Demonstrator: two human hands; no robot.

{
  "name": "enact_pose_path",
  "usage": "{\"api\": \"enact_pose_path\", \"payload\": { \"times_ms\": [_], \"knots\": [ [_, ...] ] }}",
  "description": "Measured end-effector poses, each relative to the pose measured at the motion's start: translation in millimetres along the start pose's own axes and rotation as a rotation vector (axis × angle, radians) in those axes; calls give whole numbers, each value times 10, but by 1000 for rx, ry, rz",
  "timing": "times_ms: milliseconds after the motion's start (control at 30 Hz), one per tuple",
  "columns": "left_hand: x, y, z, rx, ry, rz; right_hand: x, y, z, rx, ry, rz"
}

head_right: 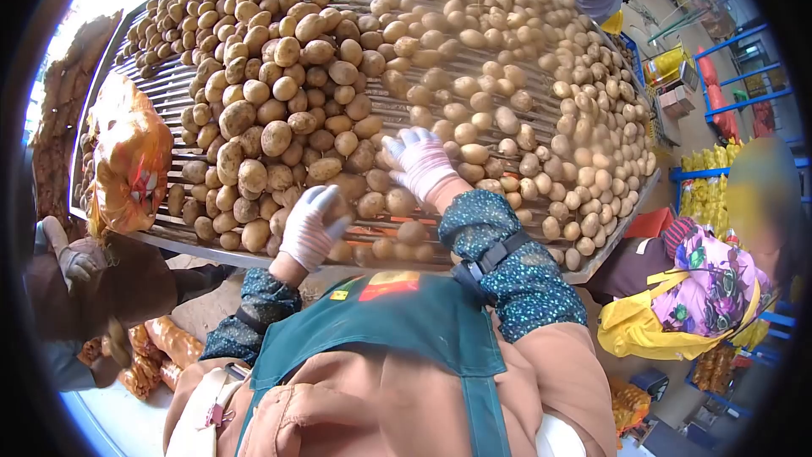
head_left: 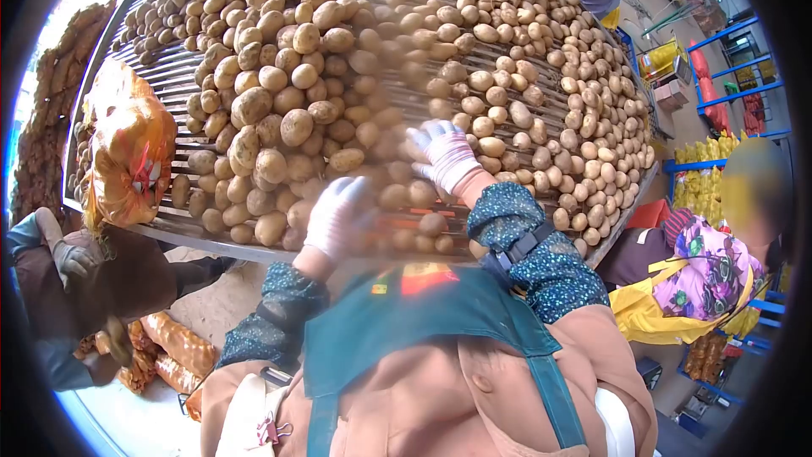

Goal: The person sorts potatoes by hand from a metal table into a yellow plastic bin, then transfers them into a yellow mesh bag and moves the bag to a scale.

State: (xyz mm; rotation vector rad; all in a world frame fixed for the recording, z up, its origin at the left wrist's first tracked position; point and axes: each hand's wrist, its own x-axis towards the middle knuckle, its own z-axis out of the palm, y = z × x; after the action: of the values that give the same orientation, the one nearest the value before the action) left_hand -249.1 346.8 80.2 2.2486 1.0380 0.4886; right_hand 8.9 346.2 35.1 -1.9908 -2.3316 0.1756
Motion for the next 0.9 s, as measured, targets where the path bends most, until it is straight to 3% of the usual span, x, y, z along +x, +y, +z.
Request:
{"api": "enact_pose_path", "payload": {
  "times_ms": [67, 100, 133, 167, 233, 300, 333, 400, 500, 533, 567, 633, 667, 767, 867, 900],
  "knots": [
    [176, 4, 82, -94, -39, 94, -29, 61, 64, 132, 37, 136],
    [269, 19, 110, -80, -47, 260, -83, 113, 98, 197, 55, 209],
    [381, -12, 168, -162, -65, 235, -192, 186, 117, 203, 203, 214],
    [473, -59, 256, -245, -84, 206, -296, 231, 152, 509, 267, 341],
    [591, -181, 442, -1163, -172, -388, -551, 299, 225, 1123, 397, 601],
    [860, 68, 63, -1382, -287, -478, -927, 468, 247, 1993, 381, 848],
    [934, 15, 129, -1550, -326, -486, -1061, 490, 162, 2263, 235, 754],
    [1018, -160, 327, -1821, -364, -542, -1162, 311, -35, 2449, 319, 782],
    [1079, -113, 505, -1641, -335, -593, -1317, 207, 47, 2538, 347, 863],
    [1040, -94, 469, -1367, -405, -431, -1339, 182, 91, 2557, 345, 885],
    [1028, -19, 427, -1213, -428, -460, -1335, 145, 100, 2545, 354, 938],
    [1171, -168, 389, -16, 32, 392, -1336, 68, 81, 2515, 371, 1047],
    [1211, -9, 190, 160, 46, 278, -1354, 68, 126, 2531, 365, 1029],
    [1382, -83, 74, 620, -329, -73, -1460, 90, 215, 2540, 382, 1025],
    [1452, -272, 189, 704, -424, 56, -1461, 82, 230, 2454, 414, 1173],
    [1464, -320, 227, 697, -445, 79, -1485, 97, 267, 2426, 374, 1131]
  ]
}}
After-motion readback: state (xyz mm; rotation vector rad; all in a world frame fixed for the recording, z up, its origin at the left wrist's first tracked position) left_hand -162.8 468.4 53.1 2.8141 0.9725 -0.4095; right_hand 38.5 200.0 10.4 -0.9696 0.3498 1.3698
